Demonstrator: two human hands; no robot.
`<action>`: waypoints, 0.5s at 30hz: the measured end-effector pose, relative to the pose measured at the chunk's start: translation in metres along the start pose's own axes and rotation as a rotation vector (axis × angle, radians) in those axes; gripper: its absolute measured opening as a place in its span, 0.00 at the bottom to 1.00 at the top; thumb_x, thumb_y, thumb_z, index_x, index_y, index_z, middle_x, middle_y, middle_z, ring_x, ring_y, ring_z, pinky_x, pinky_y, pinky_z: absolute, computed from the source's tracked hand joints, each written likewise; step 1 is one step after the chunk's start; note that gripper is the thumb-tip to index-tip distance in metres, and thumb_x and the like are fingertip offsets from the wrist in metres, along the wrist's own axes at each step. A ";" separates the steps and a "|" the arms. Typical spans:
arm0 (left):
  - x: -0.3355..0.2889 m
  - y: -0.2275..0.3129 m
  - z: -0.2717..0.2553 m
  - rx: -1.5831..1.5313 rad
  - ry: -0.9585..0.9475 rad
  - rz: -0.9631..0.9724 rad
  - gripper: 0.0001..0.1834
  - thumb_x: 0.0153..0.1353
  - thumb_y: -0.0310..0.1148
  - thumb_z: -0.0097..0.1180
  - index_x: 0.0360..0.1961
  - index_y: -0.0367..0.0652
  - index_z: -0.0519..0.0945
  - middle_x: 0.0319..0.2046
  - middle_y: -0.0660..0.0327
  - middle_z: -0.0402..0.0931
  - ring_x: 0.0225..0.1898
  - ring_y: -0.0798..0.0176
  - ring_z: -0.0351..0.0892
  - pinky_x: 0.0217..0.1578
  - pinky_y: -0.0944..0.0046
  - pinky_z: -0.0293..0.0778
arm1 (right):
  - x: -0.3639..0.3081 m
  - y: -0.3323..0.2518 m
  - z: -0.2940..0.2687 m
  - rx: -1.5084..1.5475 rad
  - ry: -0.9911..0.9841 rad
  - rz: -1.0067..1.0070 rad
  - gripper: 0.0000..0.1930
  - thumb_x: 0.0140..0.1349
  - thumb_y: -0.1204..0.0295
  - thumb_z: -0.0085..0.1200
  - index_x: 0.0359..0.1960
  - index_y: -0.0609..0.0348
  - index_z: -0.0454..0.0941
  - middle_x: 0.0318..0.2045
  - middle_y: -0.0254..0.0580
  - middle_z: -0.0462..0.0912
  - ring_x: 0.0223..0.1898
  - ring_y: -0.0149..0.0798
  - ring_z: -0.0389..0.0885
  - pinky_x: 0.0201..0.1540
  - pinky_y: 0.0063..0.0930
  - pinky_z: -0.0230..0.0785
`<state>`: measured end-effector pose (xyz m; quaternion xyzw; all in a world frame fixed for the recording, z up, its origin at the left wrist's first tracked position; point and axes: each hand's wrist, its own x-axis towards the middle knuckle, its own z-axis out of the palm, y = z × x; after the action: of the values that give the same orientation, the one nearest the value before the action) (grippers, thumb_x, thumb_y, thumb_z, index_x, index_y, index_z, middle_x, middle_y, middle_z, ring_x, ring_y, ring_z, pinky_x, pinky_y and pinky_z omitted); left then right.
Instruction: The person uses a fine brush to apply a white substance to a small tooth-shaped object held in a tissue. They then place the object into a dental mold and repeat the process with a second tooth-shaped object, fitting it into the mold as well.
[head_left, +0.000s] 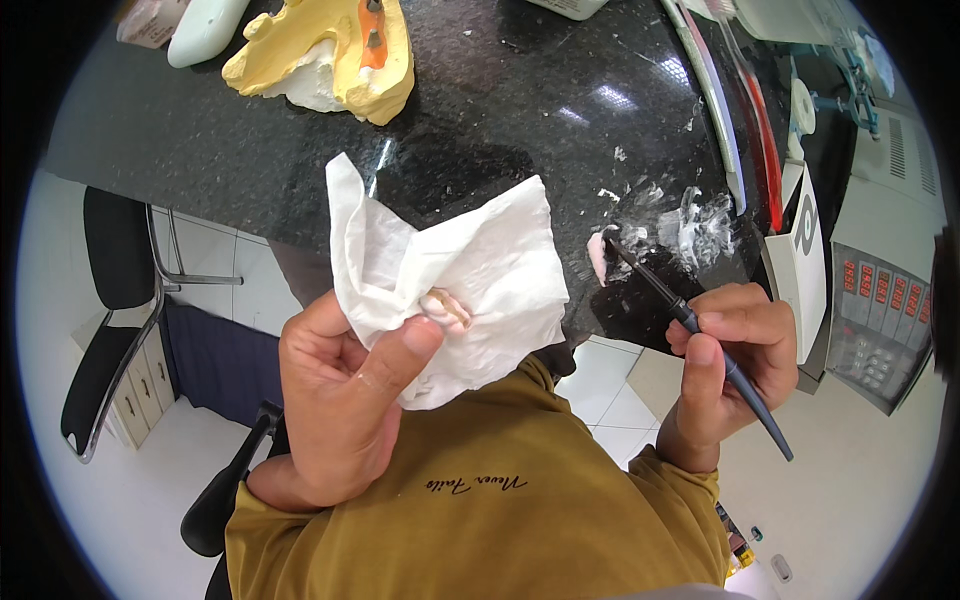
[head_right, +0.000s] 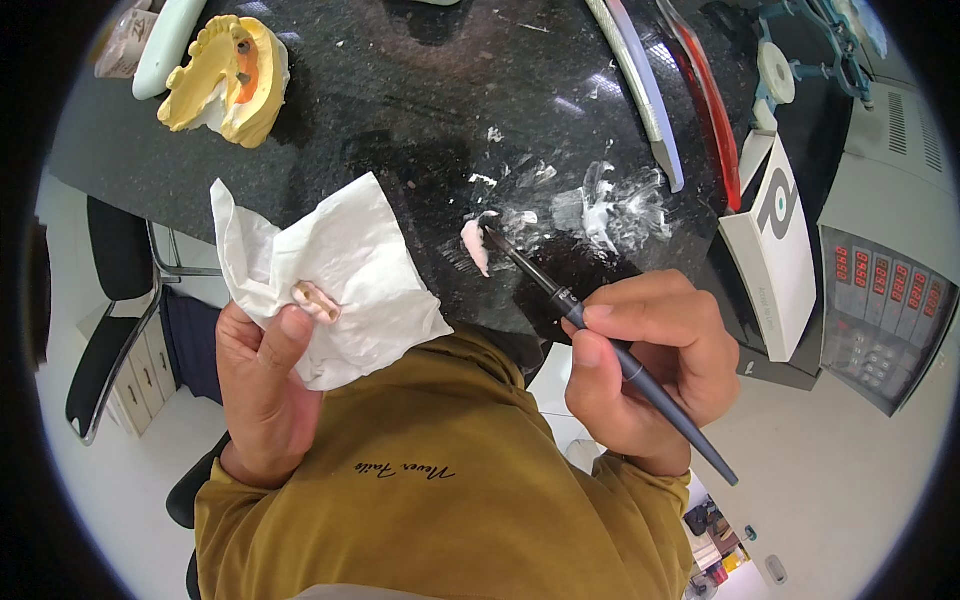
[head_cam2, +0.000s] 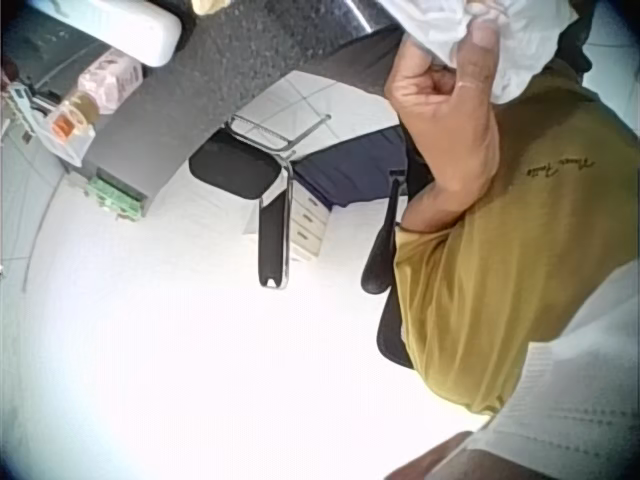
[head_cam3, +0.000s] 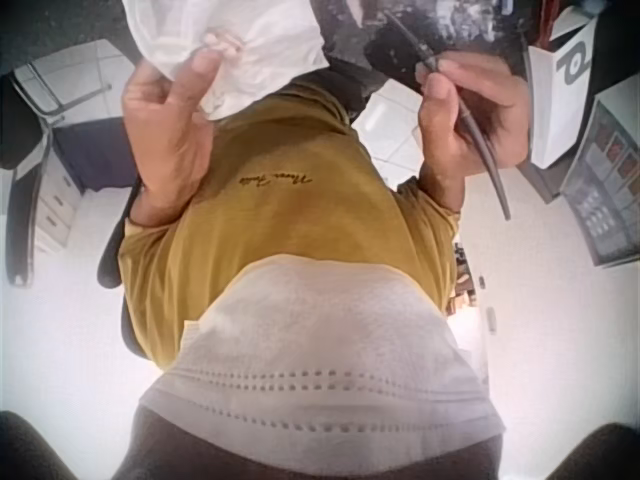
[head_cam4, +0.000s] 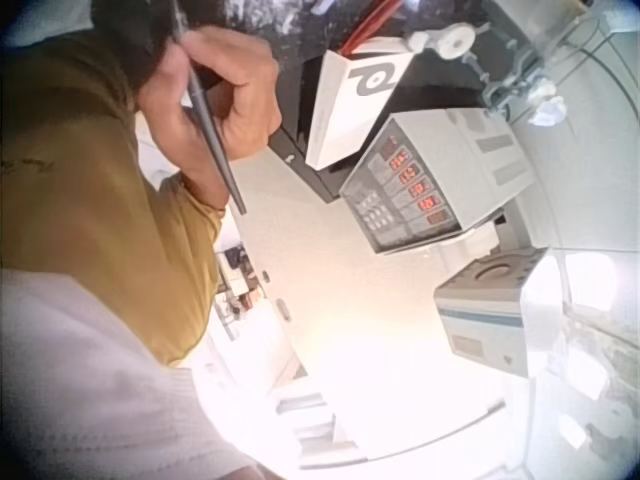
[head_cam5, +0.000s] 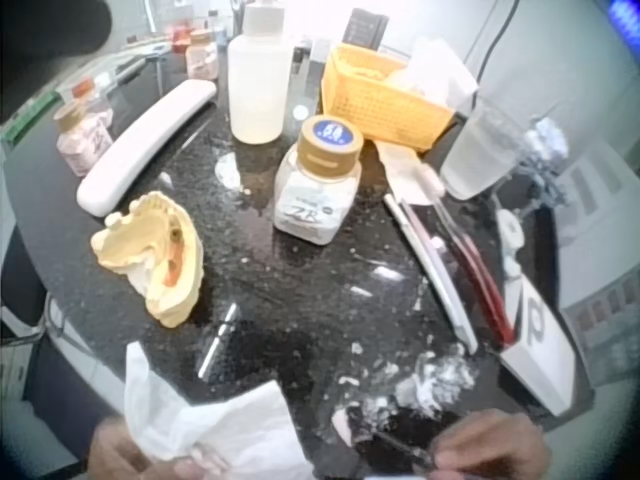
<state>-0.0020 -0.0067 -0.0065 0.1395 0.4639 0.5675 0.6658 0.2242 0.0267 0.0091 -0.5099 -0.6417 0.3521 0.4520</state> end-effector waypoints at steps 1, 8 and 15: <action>0.000 0.000 0.000 0.000 -0.006 0.002 0.11 0.57 0.21 0.56 0.41 0.31 0.77 0.36 0.54 0.80 0.39 0.67 0.79 0.44 0.66 0.73 | 0.000 0.000 -0.001 -0.013 -0.008 -0.008 0.08 0.48 0.81 0.59 0.30 0.64 0.74 0.24 0.46 0.78 0.23 0.29 0.76 0.25 0.17 0.68; 0.001 0.002 -0.004 0.018 -0.056 0.004 0.12 0.57 0.22 0.56 0.43 0.31 0.77 0.36 0.54 0.80 0.39 0.67 0.79 0.44 0.67 0.74 | 0.001 0.003 -0.003 -0.059 -0.075 -0.090 0.08 0.46 0.82 0.58 0.30 0.63 0.74 0.23 0.45 0.78 0.22 0.31 0.75 0.23 0.18 0.66; 0.001 0.005 -0.001 0.036 -0.069 -0.035 0.11 0.57 0.22 0.57 0.42 0.30 0.78 0.37 0.55 0.80 0.39 0.68 0.79 0.42 0.69 0.74 | 0.004 0.005 -0.005 0.200 -0.158 -0.283 0.16 0.41 0.85 0.55 0.36 0.61 0.78 0.23 0.40 0.74 0.17 0.33 0.73 0.19 0.19 0.64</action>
<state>-0.0058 -0.0044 -0.0035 0.1628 0.4534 0.5421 0.6885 0.2304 0.0318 0.0073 -0.3378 -0.7022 0.3859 0.4938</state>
